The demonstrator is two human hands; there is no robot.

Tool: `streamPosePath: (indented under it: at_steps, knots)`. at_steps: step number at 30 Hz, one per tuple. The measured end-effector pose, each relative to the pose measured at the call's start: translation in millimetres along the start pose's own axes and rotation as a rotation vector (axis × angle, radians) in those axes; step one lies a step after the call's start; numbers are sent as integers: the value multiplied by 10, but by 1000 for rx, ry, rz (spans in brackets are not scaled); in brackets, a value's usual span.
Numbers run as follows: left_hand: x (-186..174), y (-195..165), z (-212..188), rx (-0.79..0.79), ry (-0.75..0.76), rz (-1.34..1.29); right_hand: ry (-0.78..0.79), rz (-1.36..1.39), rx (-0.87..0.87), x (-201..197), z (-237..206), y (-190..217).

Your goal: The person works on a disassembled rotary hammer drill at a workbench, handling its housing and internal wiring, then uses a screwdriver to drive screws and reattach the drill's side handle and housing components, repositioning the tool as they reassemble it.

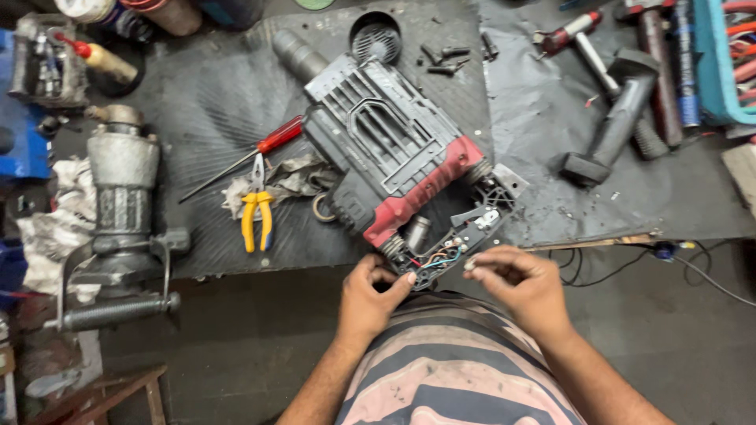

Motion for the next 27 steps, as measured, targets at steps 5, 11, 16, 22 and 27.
streamPosePath:
  at_steps: [5, 11, 16, 22, 27]
  knots:
    - [16, 120, 21, 21, 25, -124, 98, -607, -344, 686, -48, 353]
    - [4, 219, 31, -88, 120, -267, 71, -746, -485, 999, -7, 469]
    - [-57, 199, 19, -114, 89, -190, 77, -864, -474, 1122, 23, 438]
    - [-105, 273, 42, -89, 188, -341, 86, -855, -390, 1160, 87, 405]
    - [-211, 359, 50, -35, 249, -266, 76, -856, -284, 1179, 123, 380]
Point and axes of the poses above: each hand's wrist, its own z-axis towards the middle knuckle, its own x-axis out of the palm, y = z × x, the point moved 7 cm from there along z, towards the middle knuckle, and after that the axes turned 2 degrees about z, right-handed, at the moved point
